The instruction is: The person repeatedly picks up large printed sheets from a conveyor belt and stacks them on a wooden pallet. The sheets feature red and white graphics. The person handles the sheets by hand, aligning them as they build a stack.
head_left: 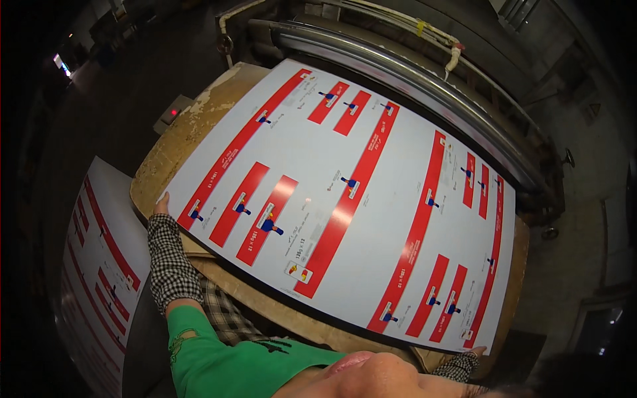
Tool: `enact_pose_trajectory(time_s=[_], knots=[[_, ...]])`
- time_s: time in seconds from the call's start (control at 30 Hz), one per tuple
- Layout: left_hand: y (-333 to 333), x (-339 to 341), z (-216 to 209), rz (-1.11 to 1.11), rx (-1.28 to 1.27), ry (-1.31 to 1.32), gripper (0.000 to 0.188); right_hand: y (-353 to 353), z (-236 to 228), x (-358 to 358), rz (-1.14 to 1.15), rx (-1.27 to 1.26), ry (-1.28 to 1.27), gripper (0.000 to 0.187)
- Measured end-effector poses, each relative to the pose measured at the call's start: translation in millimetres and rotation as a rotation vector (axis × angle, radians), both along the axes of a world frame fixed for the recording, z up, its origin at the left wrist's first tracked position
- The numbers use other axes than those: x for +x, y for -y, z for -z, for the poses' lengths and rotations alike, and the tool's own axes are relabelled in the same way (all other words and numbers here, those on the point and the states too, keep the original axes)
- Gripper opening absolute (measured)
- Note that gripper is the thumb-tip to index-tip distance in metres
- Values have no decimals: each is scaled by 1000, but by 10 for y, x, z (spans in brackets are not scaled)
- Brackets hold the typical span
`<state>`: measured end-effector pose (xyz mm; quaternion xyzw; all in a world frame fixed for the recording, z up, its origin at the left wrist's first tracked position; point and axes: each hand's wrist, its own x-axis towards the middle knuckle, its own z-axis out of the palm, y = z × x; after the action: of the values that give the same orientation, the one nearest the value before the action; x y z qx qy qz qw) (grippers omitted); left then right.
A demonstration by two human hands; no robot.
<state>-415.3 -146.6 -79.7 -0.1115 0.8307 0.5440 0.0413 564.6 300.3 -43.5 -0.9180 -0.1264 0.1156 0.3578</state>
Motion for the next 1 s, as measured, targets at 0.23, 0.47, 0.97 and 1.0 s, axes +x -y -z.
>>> enact_pose_trajectory(time_s=[0.23, 0.47, 0.97, 1.0], knots=[[-221, 71, -130, -73, -2, 57, 60, -64, 311, 56, 120, 56, 17, 79], [-365, 205, -9, -116, 63, 146, 59, -111, 427, 225, 114, 121, 20, 83], [-1033, 3018, -300, 240, 928, 587, 41, 74, -141, -299, -16, -85, 15, 74], [-1143, 3301, -334, 235, 898, 641, 40, 67, -145, -284, -19, -107, 54, 74]])
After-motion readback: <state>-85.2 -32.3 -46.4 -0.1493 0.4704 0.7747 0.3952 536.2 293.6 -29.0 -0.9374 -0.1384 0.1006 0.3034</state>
